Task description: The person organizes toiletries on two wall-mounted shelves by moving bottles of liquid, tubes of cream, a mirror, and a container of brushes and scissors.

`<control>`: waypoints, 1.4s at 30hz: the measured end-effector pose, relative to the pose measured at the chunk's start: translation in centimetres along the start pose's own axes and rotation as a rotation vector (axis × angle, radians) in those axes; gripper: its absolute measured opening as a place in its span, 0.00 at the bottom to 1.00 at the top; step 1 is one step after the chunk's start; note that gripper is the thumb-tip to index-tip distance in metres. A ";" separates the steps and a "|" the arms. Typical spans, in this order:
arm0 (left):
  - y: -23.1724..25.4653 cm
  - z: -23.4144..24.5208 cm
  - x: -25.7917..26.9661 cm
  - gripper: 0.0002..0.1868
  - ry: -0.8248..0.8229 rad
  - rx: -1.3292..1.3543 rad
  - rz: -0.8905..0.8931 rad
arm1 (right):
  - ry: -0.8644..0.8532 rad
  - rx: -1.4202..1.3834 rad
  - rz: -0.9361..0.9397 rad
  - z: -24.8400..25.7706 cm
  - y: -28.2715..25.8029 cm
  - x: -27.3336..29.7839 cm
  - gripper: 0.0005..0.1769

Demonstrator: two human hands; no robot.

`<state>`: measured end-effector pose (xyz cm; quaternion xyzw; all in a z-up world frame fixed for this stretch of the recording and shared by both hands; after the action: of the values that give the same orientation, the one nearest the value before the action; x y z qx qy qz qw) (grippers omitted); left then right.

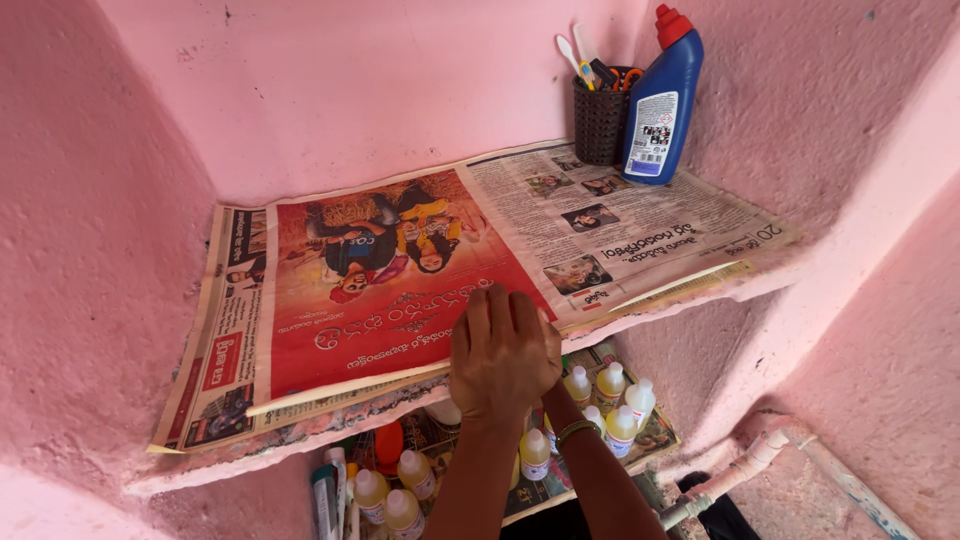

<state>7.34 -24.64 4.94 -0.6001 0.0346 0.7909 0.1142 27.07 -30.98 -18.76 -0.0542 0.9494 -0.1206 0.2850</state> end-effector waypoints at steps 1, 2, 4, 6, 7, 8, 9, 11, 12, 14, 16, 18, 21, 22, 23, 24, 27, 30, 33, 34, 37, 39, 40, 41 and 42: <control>0.0 0.0 0.0 0.16 0.000 0.004 0.003 | 0.023 0.019 -0.008 0.0 -0.1 -0.2 0.23; 0.0 0.0 0.0 0.16 -0.003 0.007 0.003 | 0.046 0.038 -0.016 0.2 -0.1 -0.2 0.24; 0.0 0.0 0.0 0.16 -0.010 0.016 0.003 | -0.039 0.048 0.005 -0.3 0.1 -0.4 0.24; 0.1 0.0 -0.1 0.16 -0.011 0.010 -0.003 | -0.077 0.095 -0.006 0.4 0.2 -0.5 0.23; 0.1 0.1 -0.1 0.16 -0.013 0.008 -0.005 | -0.070 0.136 -0.029 1.3 0.2 -0.8 0.23; 0.0 0.1 -0.1 0.16 -0.019 0.006 -0.006 | -0.063 0.177 -0.052 2.6 0.2 -0.8 0.23; 0.0 0.0 -0.1 0.16 -0.025 0.005 -0.007 | -0.073 0.211 -0.054 4.0 0.0 -1.1 0.23; 0.0 0.0 0.0 0.15 -0.034 0.007 -0.001 | -0.094 0.279 -0.059 6.7 -0.8 -1.5 0.23; 0.0 -0.1 -0.1 0.15 -0.038 0.010 0.006 | -0.040 0.746 0.054 8.0 -2.5 -0.6 0.23; 0.0 -0.1 0.0 0.14 -0.045 0.017 0.013 | 0.082 1.673 0.297 7.7 -5.9 2.0 0.30; 0.0 0.0 -0.1 0.13 -0.045 0.024 0.017 | 0.255 1.681 0.046 8.0 -7.1 4.2 0.13; -0.1 -0.1 -0.1 0.13 -0.060 0.027 0.029 | 0.264 1.671 -0.072 4.3 -7.8 6.0 0.09; -0.1 0.0 -0.2 0.13 -0.073 0.030 0.033 | 0.176 1.550 -0.133 -5.6 -8.8 10.4 0.04; -0.1 0.1 -0.3 0.13 -0.075 0.031 0.032 | 0.177 1.640 -0.102 -9.3 -10.1 11.6 0.05; -0.1 0.1 -0.3 0.13 -0.073 0.034 0.030 | 0.178 1.729 -0.075 -12.7 -11.5 12.3 0.08; -0.1 0.1 -0.3 0.13 -0.072 0.037 0.029 | 0.145 1.841 0.038 -16.5 -12.9 12.4 0.10; -0.1 0.2 0.0 0.13 -0.089 0.047 0.028 | 0.007 2.171 0.472 -25.9 -16.1 11.7 0.11; -0.2 0.1 0.0 0.13 -0.107 0.039 0.029 | 0.171 2.340 0.627 -28.0 -19.7 7.0 0.06; -0.1 -0.1 -0.1 0.12 -0.121 0.027 0.026 | 0.034 2.236 0.821 -28.5 -21.6 2.4 0.08; 0.0 0.0 -0.2 0.12 -0.122 0.022 0.028 | 0.096 2.236 0.801 -27.6 -22.5 1.3 0.10; -0.1 0.0 -0.2 0.12 -0.129 0.033 0.046 | 0.145 2.284 0.693 -25.0 -23.5 -0.5 0.16; -0.1 0.0 -0.2 0.12 -0.136 0.043 0.048 | 0.169 2.268 0.625 -23.6 -24.0 -0.7 0.16; 0.0 0.0 -0.2 0.12 -0.141 0.049 0.052 | 0.180 2.262 0.589 -23.0 -24.1 -0.6 0.16; -0.1 -0.4 -0.4 0.12 -0.191 0.068 0.074 | 0.155 2.253 0.618 -23.0 -24.1 -0.5 0.15; -0.2 -0.9 -0.6 0.11 -0.242 0.087 0.096 | 0.129 2.243 0.646 -23.1 -24.1 -0.4 0.15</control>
<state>8.33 -24.70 5.27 -0.4925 0.0835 0.8598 0.1058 15.38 -49.55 6.40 0.4782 0.2929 -0.8157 0.1418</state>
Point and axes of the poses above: each hand's wrist, its own x-axis away from the middle knuckle, its own z-axis out of the back of the hand, y = z × x, the point moved 9 cm from there along -x, towards the middle knuckle, and after that the axes turned 1 degree about y, right-handed, at the moved point
